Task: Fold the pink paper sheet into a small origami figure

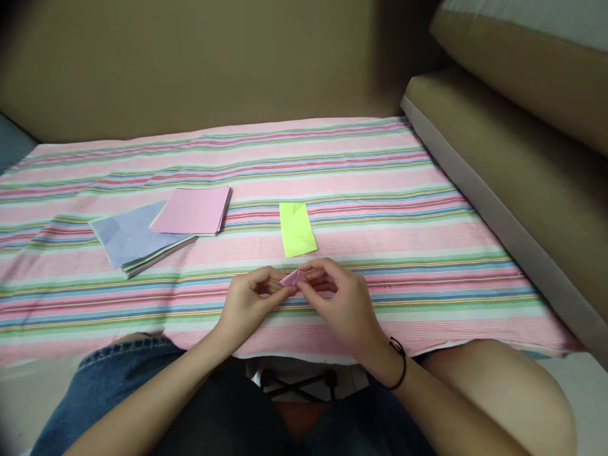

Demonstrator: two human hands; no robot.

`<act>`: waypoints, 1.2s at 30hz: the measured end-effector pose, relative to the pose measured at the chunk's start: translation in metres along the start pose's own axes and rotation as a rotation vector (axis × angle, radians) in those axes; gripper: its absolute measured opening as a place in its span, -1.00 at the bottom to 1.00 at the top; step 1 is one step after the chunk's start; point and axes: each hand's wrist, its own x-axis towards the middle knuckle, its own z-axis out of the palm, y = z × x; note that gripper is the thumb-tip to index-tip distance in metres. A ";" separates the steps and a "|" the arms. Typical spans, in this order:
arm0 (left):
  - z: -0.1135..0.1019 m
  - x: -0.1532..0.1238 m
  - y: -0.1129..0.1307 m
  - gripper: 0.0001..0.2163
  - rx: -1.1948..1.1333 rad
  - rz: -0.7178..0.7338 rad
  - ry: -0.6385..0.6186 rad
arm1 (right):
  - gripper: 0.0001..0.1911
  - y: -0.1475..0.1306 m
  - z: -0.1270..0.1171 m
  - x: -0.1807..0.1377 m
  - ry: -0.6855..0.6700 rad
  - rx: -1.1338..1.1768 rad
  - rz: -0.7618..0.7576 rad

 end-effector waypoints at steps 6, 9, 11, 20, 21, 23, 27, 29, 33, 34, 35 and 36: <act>-0.007 0.004 0.013 -0.82 -0.167 -0.125 -0.160 | -0.84 -0.001 -0.015 0.010 -0.254 0.184 0.099; -0.009 0.005 0.016 -0.82 -0.311 -0.201 -0.240 | -0.77 -0.001 -0.020 0.013 -0.273 0.246 0.151; -0.009 0.004 0.014 -0.82 -0.384 -0.227 -0.271 | -0.75 0.000 -0.021 0.014 -0.282 0.269 0.173; -0.006 0.004 0.011 -0.85 -0.364 -0.257 -0.309 | -0.76 0.004 -0.021 0.016 -0.186 0.289 0.166; -0.005 0.004 0.010 -0.85 -0.322 -0.248 -0.305 | -0.78 0.004 -0.020 0.015 -0.173 0.283 0.162; -0.004 0.004 0.009 -0.84 -0.237 -0.225 -0.289 | -0.80 0.004 -0.017 0.014 -0.171 0.258 0.157; -0.002 0.002 0.004 -0.84 -0.088 -0.168 -0.244 | -0.84 0.004 -0.011 0.009 -0.208 0.169 0.148; -0.001 0.001 0.001 -0.85 -0.040 -0.150 -0.241 | -0.88 0.004 -0.010 0.007 -0.209 0.127 0.136; -0.001 0.000 0.000 -0.83 0.050 -0.078 -0.258 | -0.89 0.000 -0.012 0.006 -0.205 0.100 0.121; -0.002 0.000 0.001 -0.82 0.077 -0.058 -0.256 | -0.89 -0.001 -0.013 0.006 -0.197 0.085 0.112; -0.003 0.001 0.002 -0.82 0.097 -0.041 -0.248 | -0.90 -0.001 -0.014 0.006 -0.186 0.057 0.097; -0.003 0.001 0.004 -0.81 0.107 -0.025 -0.233 | -0.91 -0.002 -0.015 0.007 -0.176 0.017 0.075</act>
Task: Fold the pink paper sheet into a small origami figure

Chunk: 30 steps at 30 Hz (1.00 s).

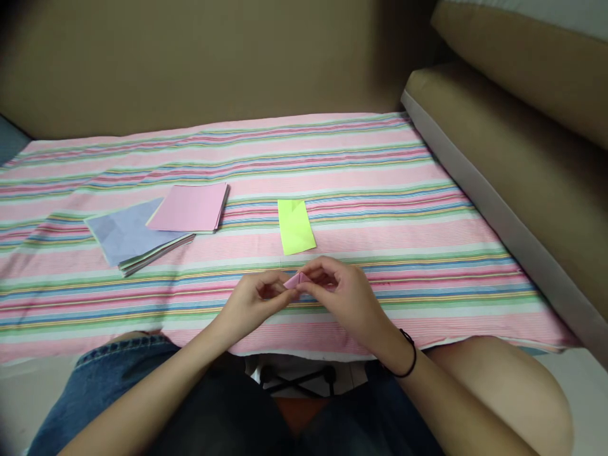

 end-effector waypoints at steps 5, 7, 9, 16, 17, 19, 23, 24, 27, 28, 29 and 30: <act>-0.005 0.000 0.005 -0.85 0.005 0.088 0.089 | -0.87 -0.003 -0.001 0.000 0.009 -0.238 -0.123; -0.005 -0.001 0.004 -0.86 0.034 0.114 0.106 | -0.87 -0.002 0.001 0.000 0.019 -0.264 -0.127; -0.004 -0.002 0.004 -0.87 0.081 0.132 0.123 | -0.88 -0.001 0.002 0.000 0.034 -0.258 -0.114; 0.001 -0.003 0.003 -0.89 0.165 0.133 0.152 | -0.90 0.003 0.007 -0.003 0.081 -0.248 -0.163; 0.002 -0.003 0.003 -0.89 0.157 0.123 0.155 | -0.89 0.003 0.008 -0.004 0.085 -0.256 -0.181; 0.004 -0.004 0.003 -0.91 0.164 0.111 0.170 | -0.88 0.003 0.010 -0.006 0.088 -0.293 -0.218; 0.008 -0.006 0.003 -0.90 0.191 0.105 0.185 | -0.88 0.002 0.015 -0.008 0.111 -0.401 -0.260; 0.009 -0.007 0.003 -0.89 0.190 0.107 0.191 | -0.89 0.002 0.015 -0.008 0.129 -0.418 -0.257; 0.011 -0.007 0.004 -0.87 0.167 0.125 0.223 | -0.91 0.001 0.017 -0.009 0.188 -0.399 -0.229; 0.011 -0.008 0.005 -0.87 0.151 0.136 0.235 | -0.92 0.001 0.017 -0.009 0.202 -0.362 -0.213; 0.011 -0.008 0.005 -0.88 0.127 0.149 0.242 | -0.93 0.000 0.016 -0.009 0.211 -0.310 -0.193; 0.011 -0.008 0.006 -0.89 0.096 0.158 0.247 | -0.92 0.000 0.015 -0.009 0.219 -0.248 -0.171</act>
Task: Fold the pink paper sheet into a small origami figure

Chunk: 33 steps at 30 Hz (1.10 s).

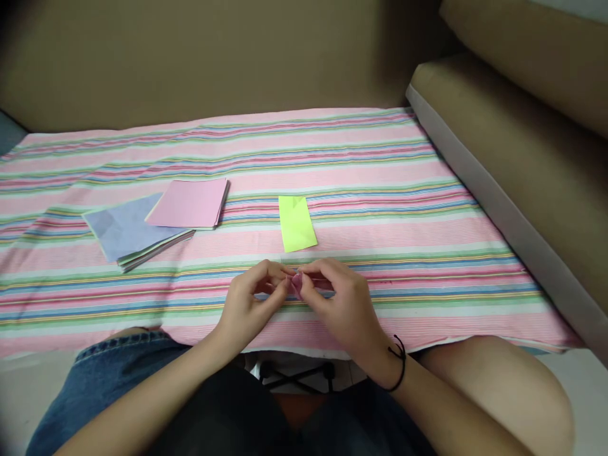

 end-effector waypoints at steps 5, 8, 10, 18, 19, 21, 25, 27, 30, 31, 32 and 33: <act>-0.003 0.002 0.005 -0.90 -0.255 -0.021 0.080 | -0.90 0.005 -0.006 0.006 0.071 0.304 0.147; -0.005 0.004 0.005 -0.92 -0.422 0.009 0.131 | -0.91 0.008 -0.007 0.008 0.105 0.434 0.161; -0.006 0.005 0.004 -0.91 -0.439 0.039 0.136 | -0.90 0.009 -0.006 0.008 0.124 0.462 0.150; -0.009 0.005 -0.002 -0.86 -0.172 0.089 0.117 | -0.89 0.003 -0.003 0.004 0.128 0.395 0.085; -0.010 0.005 -0.001 -0.86 -0.117 0.101 0.126 | -0.89 0.001 -0.003 0.003 0.110 0.395 0.064; -0.013 0.005 0.000 -0.86 0.009 0.154 0.142 | -0.90 -0.002 -0.005 0.003 0.057 0.367 -0.001; -0.017 0.004 0.003 -0.88 0.172 0.290 0.169 | -0.86 -0.004 -0.011 0.005 -0.062 0.090 -0.186; -0.017 0.003 0.003 -0.88 0.195 0.315 0.169 | -0.90 -0.003 -0.015 0.006 -0.061 -0.044 -0.268; -0.015 0.002 0.001 -0.84 0.139 0.293 0.158 | -0.95 -0.001 -0.019 0.006 -0.026 -0.125 -0.283; -0.014 0.002 0.001 -0.83 0.091 0.273 0.150 | -0.96 -0.001 -0.019 0.006 -0.019 -0.127 -0.260; -0.013 0.002 0.001 -0.83 0.030 0.248 0.141 | -0.97 0.000 -0.019 0.005 -0.013 -0.117 -0.230; -0.013 0.003 0.001 -0.81 -0.035 0.214 0.121 | -0.98 0.000 -0.019 0.005 -0.011 -0.094 -0.196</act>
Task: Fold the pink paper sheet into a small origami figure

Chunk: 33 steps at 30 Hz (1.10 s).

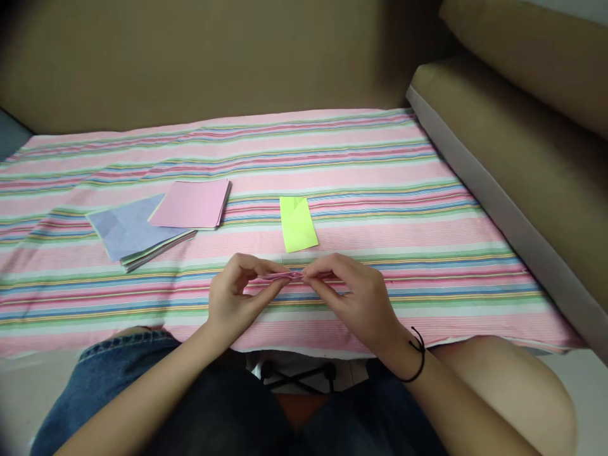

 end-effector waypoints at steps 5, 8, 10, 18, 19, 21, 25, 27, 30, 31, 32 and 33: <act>0.003 0.004 0.000 -0.59 -0.151 -0.256 -0.148 | -0.93 0.002 0.008 -0.001 -0.050 0.203 0.162; 0.003 0.005 -0.002 -0.64 -0.141 -0.344 -0.161 | -0.80 0.004 0.012 0.000 -0.115 0.302 0.240; 0.002 0.005 -0.003 -0.66 -0.143 -0.373 -0.152 | -0.80 0.005 0.013 0.001 -0.164 0.329 0.298; -0.001 0.010 -0.004 -0.82 -0.383 -0.602 -0.227 | -0.88 0.007 0.007 0.007 -0.230 0.504 0.438; -0.002 0.010 -0.004 -0.82 -0.400 -0.609 -0.221 | -0.88 0.007 0.007 0.007 -0.224 0.506 0.436; -0.001 0.010 -0.003 -0.83 -0.416 -0.613 -0.209 | -0.88 0.005 0.008 0.008 -0.205 0.503 0.439; 0.000 0.009 -0.003 -0.84 -0.415 -0.599 -0.206 | -0.87 0.006 0.009 0.006 -0.188 0.497 0.450; 0.002 0.008 -0.002 -0.84 -0.414 -0.585 -0.215 | -0.85 0.008 0.010 0.005 -0.197 0.490 0.458; 0.004 0.007 -0.004 -0.85 -0.352 -0.535 -0.191 | -0.80 0.012 0.012 0.005 -0.202 0.476 0.479; 0.004 0.007 -0.005 -0.84 -0.320 -0.519 -0.169 | -0.77 0.013 0.013 0.005 -0.209 0.475 0.490; 0.004 0.007 -0.005 -0.84 -0.295 -0.508 -0.146 | -0.73 0.014 0.013 0.006 -0.225 0.478 0.502; 0.004 0.008 -0.006 -0.83 -0.281 -0.501 -0.125 | -0.71 0.014 0.014 0.006 -0.246 0.482 0.512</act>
